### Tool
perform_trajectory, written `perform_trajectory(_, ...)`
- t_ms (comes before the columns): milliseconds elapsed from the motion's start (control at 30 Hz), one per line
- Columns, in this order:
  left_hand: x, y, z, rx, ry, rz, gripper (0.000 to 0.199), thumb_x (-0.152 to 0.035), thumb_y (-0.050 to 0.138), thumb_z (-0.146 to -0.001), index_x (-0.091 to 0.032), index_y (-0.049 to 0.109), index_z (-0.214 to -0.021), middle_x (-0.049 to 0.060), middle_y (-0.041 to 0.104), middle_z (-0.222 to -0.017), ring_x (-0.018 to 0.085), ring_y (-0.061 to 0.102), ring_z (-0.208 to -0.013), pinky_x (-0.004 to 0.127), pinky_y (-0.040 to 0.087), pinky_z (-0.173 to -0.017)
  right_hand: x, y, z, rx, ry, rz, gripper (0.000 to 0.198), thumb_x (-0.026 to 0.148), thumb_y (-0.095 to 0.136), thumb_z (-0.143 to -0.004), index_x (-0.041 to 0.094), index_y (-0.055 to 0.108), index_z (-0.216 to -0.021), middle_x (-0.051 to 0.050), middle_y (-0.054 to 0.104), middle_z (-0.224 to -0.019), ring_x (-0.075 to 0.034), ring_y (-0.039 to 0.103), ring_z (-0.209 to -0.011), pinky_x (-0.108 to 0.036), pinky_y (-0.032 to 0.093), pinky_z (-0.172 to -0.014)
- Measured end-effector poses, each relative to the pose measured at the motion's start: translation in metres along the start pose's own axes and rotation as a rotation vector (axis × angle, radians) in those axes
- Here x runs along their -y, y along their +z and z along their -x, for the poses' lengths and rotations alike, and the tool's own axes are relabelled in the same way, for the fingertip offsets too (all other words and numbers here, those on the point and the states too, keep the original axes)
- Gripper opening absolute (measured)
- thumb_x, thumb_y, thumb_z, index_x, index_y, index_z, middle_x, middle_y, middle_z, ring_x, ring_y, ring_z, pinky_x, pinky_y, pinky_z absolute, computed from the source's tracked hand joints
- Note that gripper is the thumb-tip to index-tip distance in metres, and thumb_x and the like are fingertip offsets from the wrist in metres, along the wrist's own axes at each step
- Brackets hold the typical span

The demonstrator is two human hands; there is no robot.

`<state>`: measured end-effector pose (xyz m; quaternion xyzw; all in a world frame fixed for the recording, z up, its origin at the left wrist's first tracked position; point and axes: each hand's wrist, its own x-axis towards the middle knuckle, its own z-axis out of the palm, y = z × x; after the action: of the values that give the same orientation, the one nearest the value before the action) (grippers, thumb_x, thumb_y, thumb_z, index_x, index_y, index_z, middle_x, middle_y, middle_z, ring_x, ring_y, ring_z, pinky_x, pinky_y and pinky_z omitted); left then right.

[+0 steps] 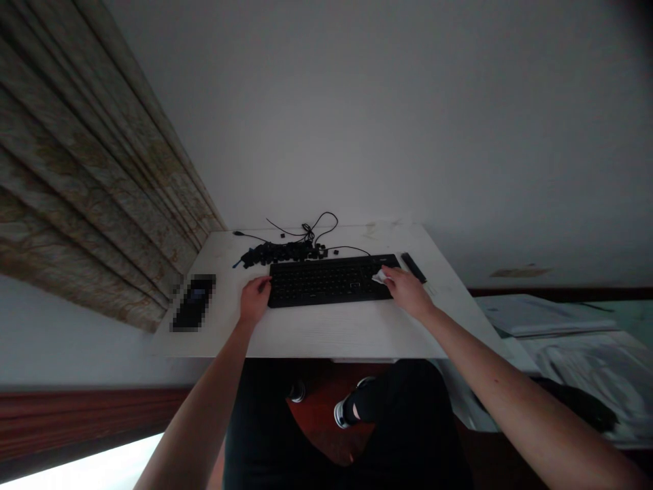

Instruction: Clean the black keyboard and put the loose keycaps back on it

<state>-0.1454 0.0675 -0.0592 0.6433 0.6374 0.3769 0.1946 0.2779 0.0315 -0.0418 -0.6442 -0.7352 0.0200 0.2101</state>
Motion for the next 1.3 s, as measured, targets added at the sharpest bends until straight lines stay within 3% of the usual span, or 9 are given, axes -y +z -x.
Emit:
perform_trajectory(167,-0.001,-0.001,0.0,0.001,0.011,0.009,0.028,-0.026,0.053,-0.088,-0.022,0.074,-0.106,0.006,0.074,-0.111,0.023,0.066,-0.107,0.04,0.048,-0.105,0.035,0.016,0.001,-0.012,-0.194,-0.158,0.033,0.008,0.046,-0.091,0.02,0.075,-0.102,-0.009,0.069,-0.109,-0.022,0.065,-0.099,-0.035,0.051,-0.093)
perform_trajectory(267,0.001,-0.002,0.001,0.004,0.011,0.024,0.028,-0.027,0.053,-0.088,-0.022,0.074,-0.106,0.006,0.074,-0.111,0.023,0.066,-0.107,0.041,0.048,-0.105,0.052,0.023,0.0,0.033,-0.285,-0.133,0.036,0.002,0.049,-0.086,0.022,0.076,-0.1,-0.007,0.071,-0.106,-0.023,0.063,-0.099,-0.038,0.05,-0.094)
perform_trajectory(400,0.003,-0.002,0.001,0.013,-0.006,0.042,0.029,-0.026,0.052,-0.088,-0.022,0.074,-0.106,0.005,0.074,-0.109,0.022,0.067,-0.105,0.04,0.049,-0.104,0.044,0.017,0.0,0.128,-0.355,-0.02,0.033,0.0,0.053,-0.082,0.021,0.076,-0.092,-0.007,0.073,-0.095,-0.024,0.062,-0.093,-0.041,0.05,-0.09)
perform_trajectory(633,0.002,0.0,0.0,0.0,-0.006,0.03,0.029,-0.027,0.052,-0.088,-0.021,0.075,-0.105,0.007,0.074,-0.109,0.023,0.067,-0.104,0.04,0.049,-0.102,0.0,-0.008,-0.002,0.16,-0.258,0.014,0.032,0.003,0.05,-0.083,0.02,0.077,-0.083,-0.005,0.074,-0.091,-0.022,0.065,-0.091,-0.037,0.05,-0.089)
perform_trajectory(800,0.002,-0.001,0.0,0.007,0.001,0.023,0.029,-0.027,0.052,-0.088,-0.021,0.075,-0.105,0.007,0.074,-0.109,0.023,0.067,-0.105,0.041,0.049,-0.103,0.026,0.009,-0.001,0.063,-0.189,-0.012,0.041,0.0,0.047,-0.083,0.017,0.074,-0.108,-0.009,0.073,-0.113,-0.024,0.064,-0.1,-0.038,0.048,-0.094)
perform_trajectory(933,0.002,-0.001,0.001,0.006,-0.004,0.029,0.029,-0.028,0.052,-0.089,-0.022,0.075,-0.105,0.006,0.075,-0.108,0.023,0.067,-0.104,0.04,0.049,-0.103,0.045,0.021,0.011,0.047,-0.182,0.009,0.041,-0.002,0.047,-0.083,0.016,0.074,-0.108,-0.011,0.074,-0.111,-0.026,0.062,-0.097,-0.041,0.049,-0.092)
perform_trajectory(1300,0.003,0.001,0.0,-0.003,0.0,0.023,0.029,-0.027,0.052,-0.087,-0.022,0.074,-0.106,0.006,0.074,-0.109,0.024,0.067,-0.105,0.042,0.049,-0.103,0.06,0.021,0.033,0.049,-0.313,-0.063,0.042,0.0,0.05,-0.085,0.021,0.073,-0.113,-0.009,0.073,-0.113,-0.025,0.063,-0.1,-0.044,0.051,-0.094)
